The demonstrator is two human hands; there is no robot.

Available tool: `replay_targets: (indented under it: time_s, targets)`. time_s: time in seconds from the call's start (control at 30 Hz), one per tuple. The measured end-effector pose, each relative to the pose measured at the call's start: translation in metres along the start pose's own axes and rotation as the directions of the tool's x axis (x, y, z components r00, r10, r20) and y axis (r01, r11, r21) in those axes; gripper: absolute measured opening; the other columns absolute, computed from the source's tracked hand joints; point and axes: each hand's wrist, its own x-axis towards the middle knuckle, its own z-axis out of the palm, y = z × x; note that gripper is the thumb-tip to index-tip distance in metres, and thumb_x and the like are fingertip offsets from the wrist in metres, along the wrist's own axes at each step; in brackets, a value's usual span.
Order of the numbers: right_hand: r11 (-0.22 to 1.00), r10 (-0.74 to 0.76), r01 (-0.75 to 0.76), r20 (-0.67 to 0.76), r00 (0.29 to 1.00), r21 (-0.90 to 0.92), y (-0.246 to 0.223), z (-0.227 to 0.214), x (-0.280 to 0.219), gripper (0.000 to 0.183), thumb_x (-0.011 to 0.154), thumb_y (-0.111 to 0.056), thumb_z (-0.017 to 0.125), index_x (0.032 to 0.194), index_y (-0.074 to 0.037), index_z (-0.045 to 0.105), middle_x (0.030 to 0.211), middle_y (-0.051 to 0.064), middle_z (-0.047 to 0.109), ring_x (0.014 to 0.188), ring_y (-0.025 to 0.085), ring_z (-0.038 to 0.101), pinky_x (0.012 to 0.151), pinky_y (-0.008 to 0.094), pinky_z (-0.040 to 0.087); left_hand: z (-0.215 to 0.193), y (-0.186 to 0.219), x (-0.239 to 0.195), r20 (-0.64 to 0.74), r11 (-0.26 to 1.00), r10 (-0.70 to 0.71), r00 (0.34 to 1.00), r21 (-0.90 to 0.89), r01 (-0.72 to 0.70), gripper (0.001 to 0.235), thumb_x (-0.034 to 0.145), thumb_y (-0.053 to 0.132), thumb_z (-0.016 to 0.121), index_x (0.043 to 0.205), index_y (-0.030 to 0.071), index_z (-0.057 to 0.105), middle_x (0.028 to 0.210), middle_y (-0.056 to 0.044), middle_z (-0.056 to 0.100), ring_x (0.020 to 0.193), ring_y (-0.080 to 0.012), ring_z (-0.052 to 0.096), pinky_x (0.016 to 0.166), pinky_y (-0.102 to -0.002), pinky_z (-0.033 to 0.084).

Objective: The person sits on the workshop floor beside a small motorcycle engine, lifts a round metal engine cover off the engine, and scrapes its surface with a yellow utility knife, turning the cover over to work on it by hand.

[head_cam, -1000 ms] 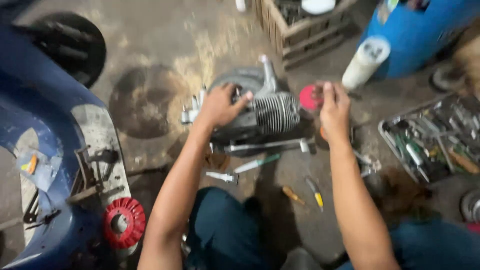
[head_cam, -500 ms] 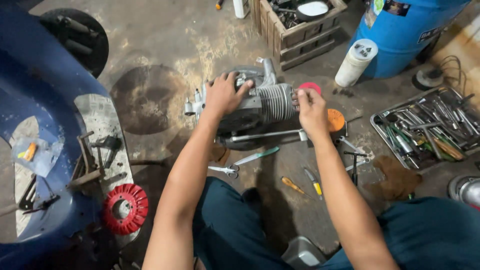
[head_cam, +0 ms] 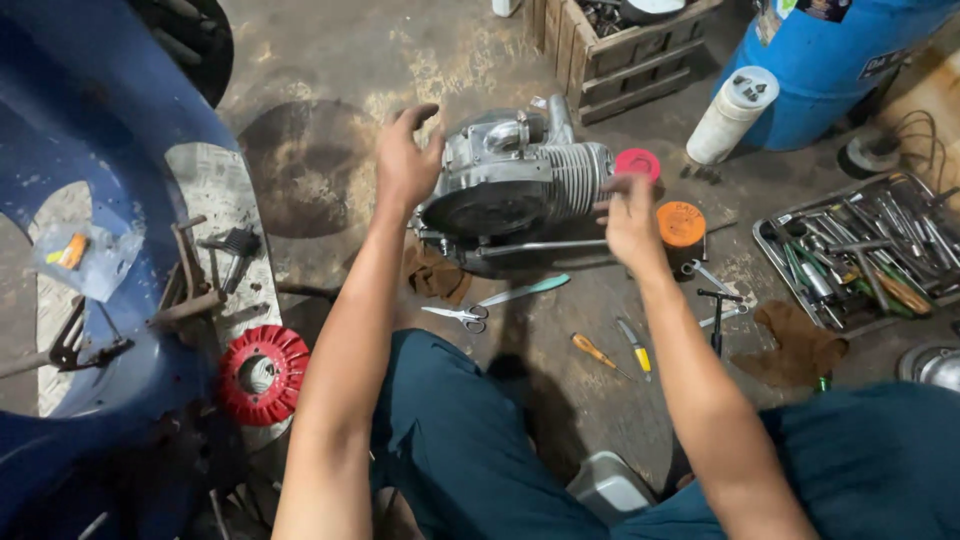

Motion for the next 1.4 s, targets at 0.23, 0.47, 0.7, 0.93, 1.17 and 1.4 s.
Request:
replay_targets:
  time_s: [0.23, 0.47, 0.7, 0.93, 1.17, 1.4]
  targets:
    - [0.997, 0.023, -0.036, -0.181, 0.983, -0.069, -0.013, -0.003, 0.039, 0.031, 0.110, -0.027, 0.048, 0.113, -0.007, 0.073, 0.098, 0.015, 0.073, 0.083, 0.023, 0.071, 0.066, 0.035, 0.060, -0.004, 0.057, 0.002, -0.033, 0.994, -0.094, 0.995, -0.060, 0.092, 0.026, 0.104, 0.028, 0.059, 0.111, 0.011, 0.077, 0.089, -0.021, 0.075, 0.092, -0.0424, 0.073, 0.077, -0.052, 0.057]
    - [0.961, 0.181, -0.246, -0.391, 0.903, -0.124, 0.089, -0.013, 0.034, 0.033, 0.110, -0.039, 0.051, 0.115, -0.011, 0.068, 0.104, 0.017, 0.072, 0.099, 0.032, 0.072, 0.078, 0.042, 0.061, 0.025, 0.017, -0.026, 0.125, 0.926, -0.329, 0.936, 0.239, 0.293, 0.061, 0.107, 0.060, 0.035, 0.127, 0.014, 0.069, 0.117, -0.019, 0.068, 0.118, -0.0420, 0.061, 0.103, -0.058, 0.044]
    - [0.930, 0.308, -0.350, -0.284, 0.908, -0.109, 0.129, -0.001, 0.060, 0.051, 0.109, -0.050, 0.052, 0.144, -0.014, 0.059, 0.136, 0.024, 0.063, 0.131, 0.042, 0.055, 0.110, 0.053, 0.043, 0.051, -0.017, -0.036, 0.257, 0.901, -0.363, 0.896, 0.343, 0.266, 0.063, 0.110, 0.060, 0.025, 0.132, 0.016, 0.066, 0.130, -0.017, 0.063, 0.124, -0.0404, 0.060, 0.107, -0.060, 0.039]
    - [0.928, 0.365, -0.346, -0.152, 0.918, 0.139, 0.105, 0.028, 0.077, 0.059, 0.106, -0.048, 0.054, 0.149, -0.008, 0.053, 0.151, 0.029, 0.050, 0.145, 0.045, 0.040, 0.122, 0.053, 0.030, 0.049, -0.016, -0.039, 0.138, 0.949, -0.225, 0.964, 0.255, 0.185, 0.049, 0.110, 0.046, 0.034, 0.088, 0.015, 0.065, 0.084, -0.015, 0.065, 0.095, -0.0401, 0.064, 0.091, -0.055, 0.046]
    - [0.895, 0.399, -0.339, -0.181, 0.899, 0.288, 0.069, 0.034, 0.076, 0.051, 0.105, -0.040, 0.045, 0.143, -0.010, 0.061, 0.149, 0.023, 0.053, 0.144, 0.036, 0.044, 0.123, 0.049, 0.029, 0.056, -0.037, -0.034, -0.005, 0.975, -0.187, 0.982, 0.123, 0.186, 0.044, 0.106, 0.039, 0.046, 0.079, 0.011, 0.067, 0.075, -0.023, 0.062, 0.085, -0.0471, 0.063, 0.082, -0.055, 0.049]
    - [0.835, 0.538, -0.496, -0.167, 0.826, 0.236, 0.030, 0.041, 0.077, 0.061, 0.103, -0.051, 0.032, 0.147, -0.020, 0.059, 0.152, 0.025, 0.050, 0.148, 0.039, 0.037, 0.126, 0.048, 0.023, 0.058, -0.079, -0.026, -0.033, 0.969, -0.228, 0.973, 0.094, 0.231, 0.050, 0.106, 0.043, 0.047, 0.079, 0.009, 0.071, 0.080, -0.028, 0.064, 0.090, -0.0514, 0.063, 0.081, -0.057, 0.049]
